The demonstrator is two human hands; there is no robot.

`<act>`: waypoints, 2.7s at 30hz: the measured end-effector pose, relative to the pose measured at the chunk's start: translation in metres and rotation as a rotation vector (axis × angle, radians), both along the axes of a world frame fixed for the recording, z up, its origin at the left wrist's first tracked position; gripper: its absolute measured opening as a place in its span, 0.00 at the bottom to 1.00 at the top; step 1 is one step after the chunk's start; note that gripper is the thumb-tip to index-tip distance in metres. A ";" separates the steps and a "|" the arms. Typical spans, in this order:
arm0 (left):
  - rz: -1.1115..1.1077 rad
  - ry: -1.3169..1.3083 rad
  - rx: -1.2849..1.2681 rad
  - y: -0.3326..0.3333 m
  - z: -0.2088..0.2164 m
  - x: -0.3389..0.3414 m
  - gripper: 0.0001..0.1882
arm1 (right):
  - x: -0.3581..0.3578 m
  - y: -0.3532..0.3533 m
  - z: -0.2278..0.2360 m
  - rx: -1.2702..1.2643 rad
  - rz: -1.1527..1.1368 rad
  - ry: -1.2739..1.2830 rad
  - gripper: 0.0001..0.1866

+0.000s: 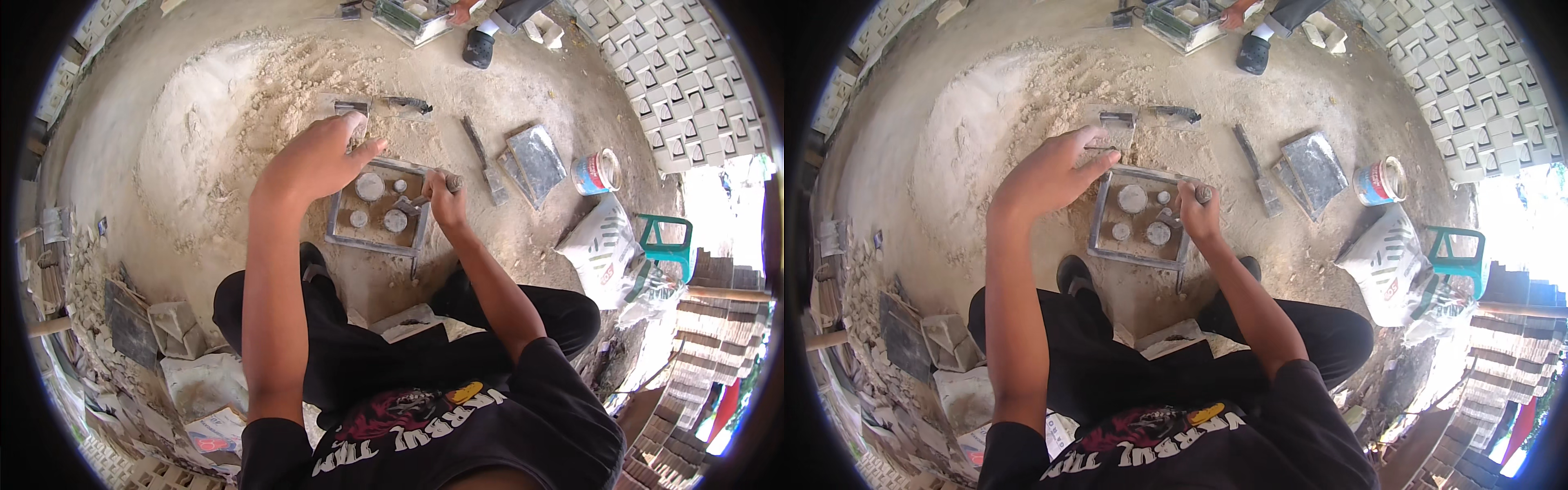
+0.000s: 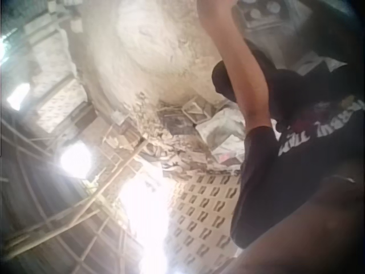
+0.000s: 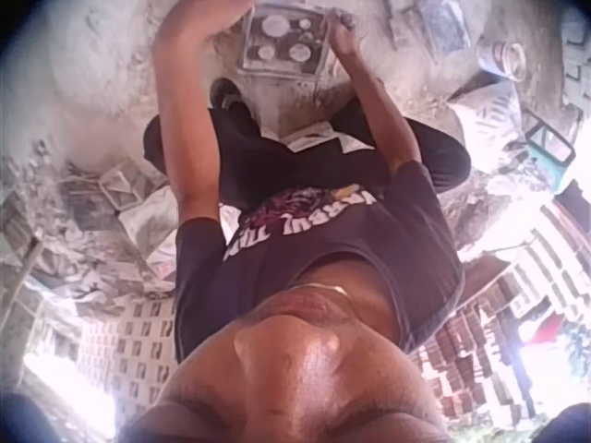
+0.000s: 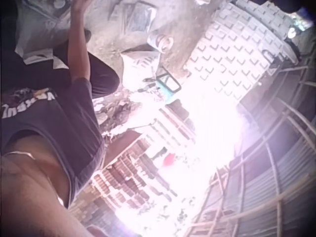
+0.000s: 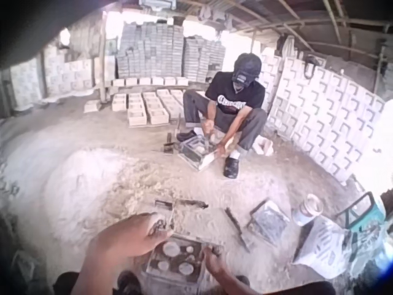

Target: The person fills a four-cavity metal mold with a dry mixture and uses a flat metal tool to level and compress the material. They repeatedly scoop additional material from a pile on the ground and pack it into the mold by hand and with the tool.

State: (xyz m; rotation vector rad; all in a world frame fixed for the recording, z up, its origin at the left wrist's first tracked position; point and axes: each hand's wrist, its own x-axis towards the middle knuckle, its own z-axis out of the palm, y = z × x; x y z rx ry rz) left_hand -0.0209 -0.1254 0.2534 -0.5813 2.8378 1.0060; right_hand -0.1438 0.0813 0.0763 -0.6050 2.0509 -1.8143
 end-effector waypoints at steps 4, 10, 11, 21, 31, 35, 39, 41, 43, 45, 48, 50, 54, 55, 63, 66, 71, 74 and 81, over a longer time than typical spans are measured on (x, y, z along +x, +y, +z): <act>-0.035 0.007 0.031 0.005 0.006 -0.007 0.31 | 0.022 -0.002 -0.023 0.069 -0.238 0.082 0.24; -0.030 0.035 0.005 0.008 0.006 -0.005 0.32 | 0.037 0.010 -0.012 0.077 -0.251 0.119 0.26; -0.034 0.018 0.005 0.009 0.007 -0.004 0.32 | 0.043 0.009 -0.010 0.086 -0.280 0.196 0.26; -0.031 0.033 0.038 0.003 0.007 0.004 0.33 | 0.032 0.022 -0.008 0.006 -0.307 -0.040 0.26; -0.065 0.025 0.013 0.002 -0.002 -0.015 0.34 | 0.031 0.016 0.004 0.008 -0.409 0.039 0.24; -0.053 -0.008 -0.048 0.016 -0.005 -0.016 0.33 | 0.045 0.014 -0.009 0.022 -0.376 0.071 0.24; -0.108 -0.030 -0.002 0.016 -0.004 -0.019 0.34 | 0.037 0.019 -0.019 0.058 -0.341 0.192 0.23; -0.086 -0.067 -0.013 0.018 -0.005 -0.014 0.34 | 0.029 0.013 -0.017 0.111 -0.247 0.130 0.23; -0.080 -0.064 -0.040 0.013 -0.008 -0.011 0.34 | 0.030 0.007 -0.003 0.057 -0.298 0.175 0.23; -0.103 -0.035 -0.052 0.012 -0.015 -0.010 0.34 | 0.032 0.013 -0.009 0.038 -0.333 0.188 0.23; -0.091 -0.061 -0.017 0.011 -0.007 -0.008 0.34 | 0.026 0.010 -0.017 0.004 -0.374 0.162 0.23; -0.070 -0.098 -0.015 0.016 0.001 -0.005 0.33 | 0.024 0.010 0.000 -0.020 -0.415 0.115 0.22; -0.094 -0.051 0.006 0.014 -0.004 -0.010 0.32 | 0.019 0.017 -0.024 0.093 -0.357 0.230 0.23; -0.087 -0.062 0.004 0.014 -0.006 -0.008 0.32 | 0.017 0.018 -0.027 0.084 -0.368 0.186 0.23; -0.074 -0.014 0.018 0.012 -0.006 0.000 0.32 | 0.005 0.001 0.002 0.114 -0.291 0.171 0.24; -0.069 -0.074 -0.013 0.014 -0.004 -0.001 0.32 | 0.010 -0.005 0.014 -0.024 -0.425 0.149 0.25; -0.076 -0.062 -0.002 0.010 -0.009 -0.002 0.32 | -0.003 -0.013 0.010 0.072 -0.256 0.131 0.26; -0.078 -0.003 -0.041 0.013 -0.011 -0.004 0.32 | -0.012 -0.013 0.014 -0.015 -0.333 0.151 0.26; -0.079 0.029 -0.055 0.016 -0.020 -0.004 0.34 | -0.020 -0.019 0.014 -0.151 -0.389 -0.031 0.24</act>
